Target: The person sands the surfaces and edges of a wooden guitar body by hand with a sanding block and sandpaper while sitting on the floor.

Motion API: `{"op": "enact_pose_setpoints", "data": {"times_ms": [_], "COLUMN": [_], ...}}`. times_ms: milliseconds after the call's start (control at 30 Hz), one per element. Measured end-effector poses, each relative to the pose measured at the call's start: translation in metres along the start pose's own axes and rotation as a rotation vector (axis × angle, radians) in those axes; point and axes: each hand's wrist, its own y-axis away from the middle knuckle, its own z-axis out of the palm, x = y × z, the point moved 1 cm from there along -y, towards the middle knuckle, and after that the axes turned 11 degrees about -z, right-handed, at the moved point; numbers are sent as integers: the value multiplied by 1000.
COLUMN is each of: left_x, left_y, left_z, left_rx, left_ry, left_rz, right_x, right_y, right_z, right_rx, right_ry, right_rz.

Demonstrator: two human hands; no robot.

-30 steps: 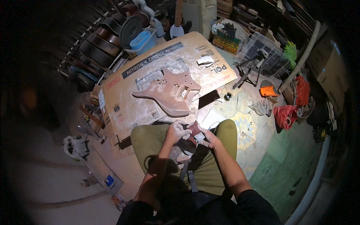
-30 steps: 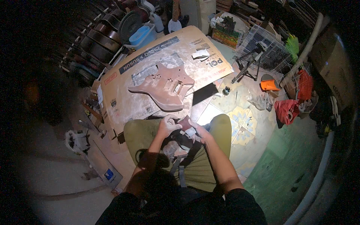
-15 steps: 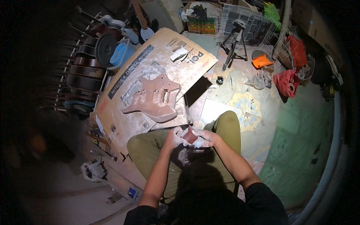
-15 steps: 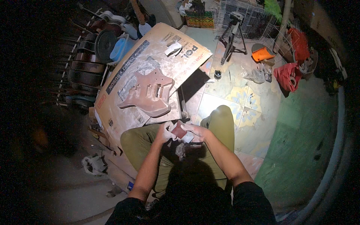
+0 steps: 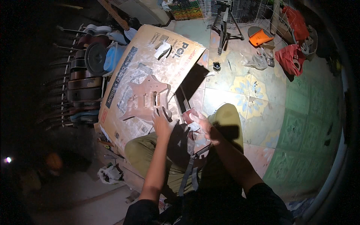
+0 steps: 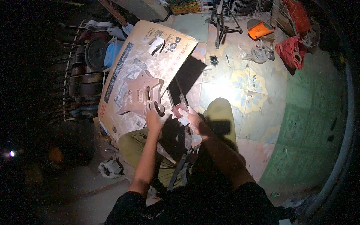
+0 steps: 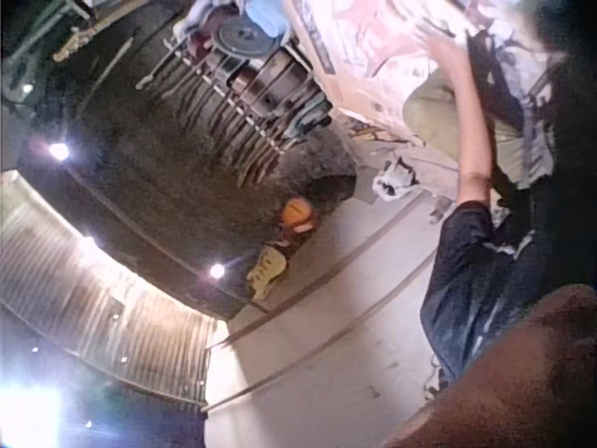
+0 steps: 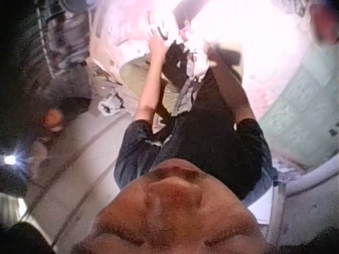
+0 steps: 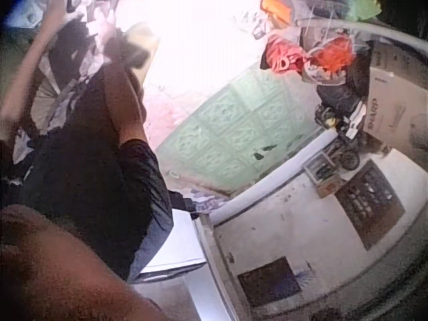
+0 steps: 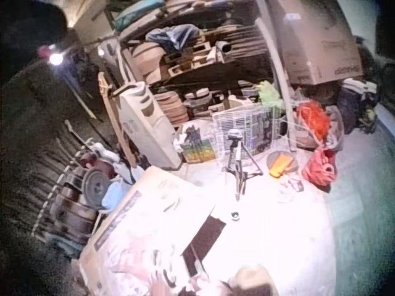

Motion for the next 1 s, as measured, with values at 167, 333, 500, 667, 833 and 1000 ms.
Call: {"op": "enact_pose_setpoints", "data": {"times_ms": [167, 333, 500, 667, 833, 1000], "left_x": [-9, -16, -40, -91, -120, -134], "left_y": [-27, -33, -35, -49, -81, -104], "left_z": [15, 8, -31, -122, -160, -163], "left_rx": [15, -68, 119, 226, 438, 740], "left_ry": [-149, -182, -31, 164, 382, 373], "left_rz": [69, 116, 278, 311, 132, 186], "right_x": [-6, -24, -27, -38, -10, 17], "right_y": [-1, -2, 4, 14, -3, 11], "right_z": [-38, -53, -51, -12, 1, 51], "right_rx": [37, -29, 90, 102, 18, 85], "right_ry": [69, 60, -18, 131, 284, 621], "right_rz": [1, -87, -118, -32, -7, -194]}}
